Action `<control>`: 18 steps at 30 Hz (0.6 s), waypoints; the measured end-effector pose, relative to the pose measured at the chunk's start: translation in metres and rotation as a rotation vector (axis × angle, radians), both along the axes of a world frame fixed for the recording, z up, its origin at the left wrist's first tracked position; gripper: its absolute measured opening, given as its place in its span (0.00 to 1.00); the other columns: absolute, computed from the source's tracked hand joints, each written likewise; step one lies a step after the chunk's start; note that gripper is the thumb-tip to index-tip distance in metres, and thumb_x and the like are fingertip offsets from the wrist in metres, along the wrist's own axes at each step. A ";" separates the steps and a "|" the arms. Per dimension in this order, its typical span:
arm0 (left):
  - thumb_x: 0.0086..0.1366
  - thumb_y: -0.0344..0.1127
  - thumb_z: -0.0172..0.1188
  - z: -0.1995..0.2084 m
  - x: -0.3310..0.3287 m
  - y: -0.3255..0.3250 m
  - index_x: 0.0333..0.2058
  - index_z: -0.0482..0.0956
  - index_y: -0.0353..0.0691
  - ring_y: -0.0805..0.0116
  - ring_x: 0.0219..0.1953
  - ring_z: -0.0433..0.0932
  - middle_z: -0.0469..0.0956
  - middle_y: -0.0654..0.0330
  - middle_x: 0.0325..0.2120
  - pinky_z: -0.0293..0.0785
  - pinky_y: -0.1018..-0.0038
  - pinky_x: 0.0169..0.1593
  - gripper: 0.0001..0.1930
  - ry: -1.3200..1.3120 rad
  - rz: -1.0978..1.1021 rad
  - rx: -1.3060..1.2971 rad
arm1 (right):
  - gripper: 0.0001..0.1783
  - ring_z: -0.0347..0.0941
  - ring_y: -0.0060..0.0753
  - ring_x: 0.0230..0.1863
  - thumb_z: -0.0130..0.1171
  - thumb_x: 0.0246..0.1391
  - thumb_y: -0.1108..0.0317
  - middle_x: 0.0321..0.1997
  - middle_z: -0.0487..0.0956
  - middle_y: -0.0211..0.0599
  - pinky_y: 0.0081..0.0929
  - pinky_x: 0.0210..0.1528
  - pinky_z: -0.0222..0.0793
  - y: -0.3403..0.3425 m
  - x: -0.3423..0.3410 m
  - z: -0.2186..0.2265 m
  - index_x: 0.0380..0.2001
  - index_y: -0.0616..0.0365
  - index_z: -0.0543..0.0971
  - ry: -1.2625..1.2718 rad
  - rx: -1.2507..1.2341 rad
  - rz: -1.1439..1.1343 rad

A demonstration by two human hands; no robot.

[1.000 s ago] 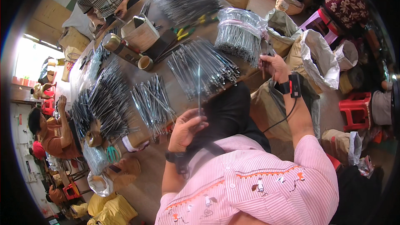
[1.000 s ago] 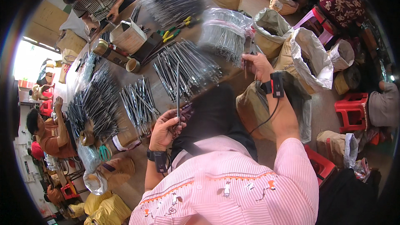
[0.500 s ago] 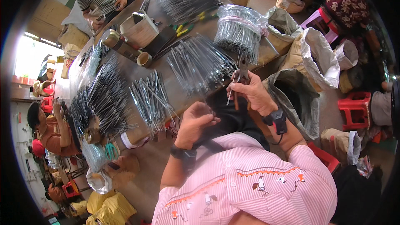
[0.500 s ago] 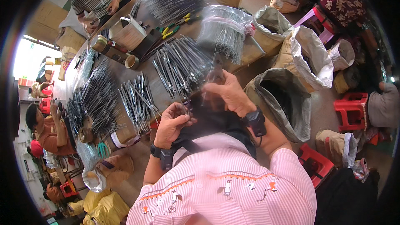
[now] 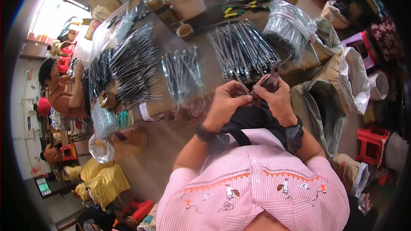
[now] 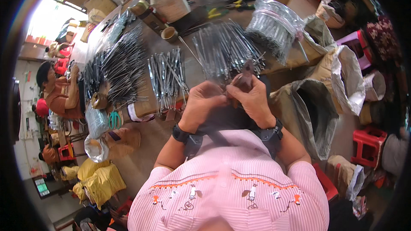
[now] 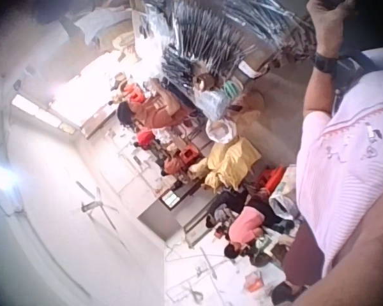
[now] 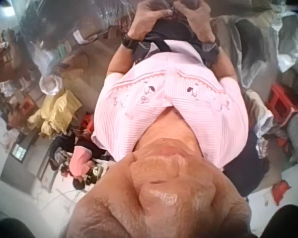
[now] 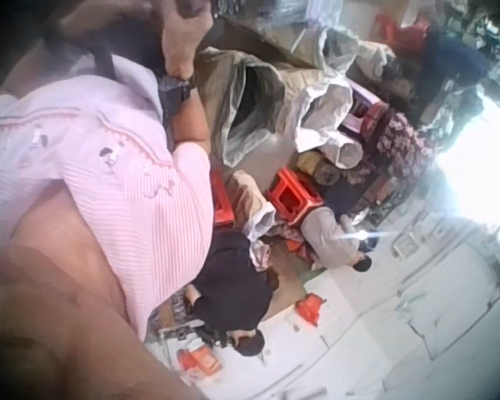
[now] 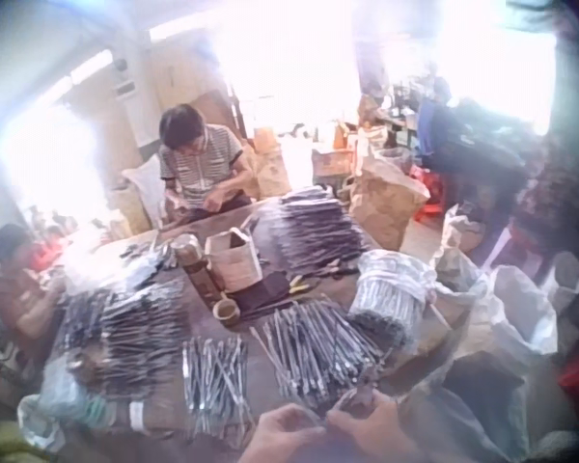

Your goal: The person repeatedly picks up metal rods from a table, trims them with pliers, and places the trimmed pieces back on the table. The task is performed continuously throughout the clip in a workshop setting.

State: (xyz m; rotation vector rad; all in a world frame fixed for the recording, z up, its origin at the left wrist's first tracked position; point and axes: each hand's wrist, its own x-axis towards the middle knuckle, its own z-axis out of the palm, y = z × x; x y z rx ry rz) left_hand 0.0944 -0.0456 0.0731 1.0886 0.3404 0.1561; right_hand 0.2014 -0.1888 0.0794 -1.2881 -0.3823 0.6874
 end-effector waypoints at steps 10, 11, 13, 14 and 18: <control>0.56 0.18 0.61 -0.005 -0.023 0.011 0.35 0.74 0.33 0.69 0.30 0.82 0.78 0.60 0.28 0.80 0.78 0.33 0.09 0.080 -0.002 -0.042 | 0.08 0.75 0.24 0.27 0.57 0.57 0.75 0.32 0.81 0.39 0.21 0.32 0.72 0.015 0.023 0.008 0.40 0.65 0.75 -0.029 0.130 -0.130; 0.57 0.18 0.60 -0.005 -0.023 0.010 0.36 0.74 0.33 0.69 0.30 0.82 0.78 0.60 0.28 0.79 0.78 0.33 0.09 0.081 -0.024 -0.037 | 0.09 0.75 0.24 0.27 0.57 0.56 0.76 0.32 0.81 0.39 0.20 0.32 0.72 0.015 0.020 0.006 0.40 0.65 0.75 -0.016 0.104 -0.080; 0.57 0.18 0.59 -0.005 -0.024 0.009 0.38 0.74 0.33 0.69 0.31 0.82 0.77 0.61 0.28 0.79 0.78 0.32 0.10 0.110 -0.076 -0.038 | 0.10 0.75 0.22 0.27 0.59 0.55 0.76 0.32 0.81 0.39 0.20 0.32 0.72 0.014 0.015 0.003 0.41 0.66 0.75 0.016 0.025 -0.011; 0.57 0.19 0.59 -0.004 -0.024 0.008 0.39 0.74 0.33 0.69 0.31 0.82 0.77 0.61 0.28 0.79 0.78 0.31 0.10 0.140 -0.108 -0.046 | 0.10 0.75 0.22 0.27 0.59 0.55 0.76 0.32 0.81 0.38 0.19 0.32 0.72 0.015 0.013 0.002 0.41 0.66 0.75 0.052 0.025 0.012; 0.58 0.20 0.59 0.001 -0.023 0.011 0.42 0.73 0.34 0.70 0.31 0.81 0.75 0.62 0.28 0.78 0.79 0.30 0.12 0.153 -0.192 -0.094 | 0.11 0.75 0.22 0.27 0.61 0.54 0.74 0.31 0.81 0.36 0.19 0.31 0.72 0.016 0.015 0.001 0.40 0.66 0.76 0.071 -0.018 0.070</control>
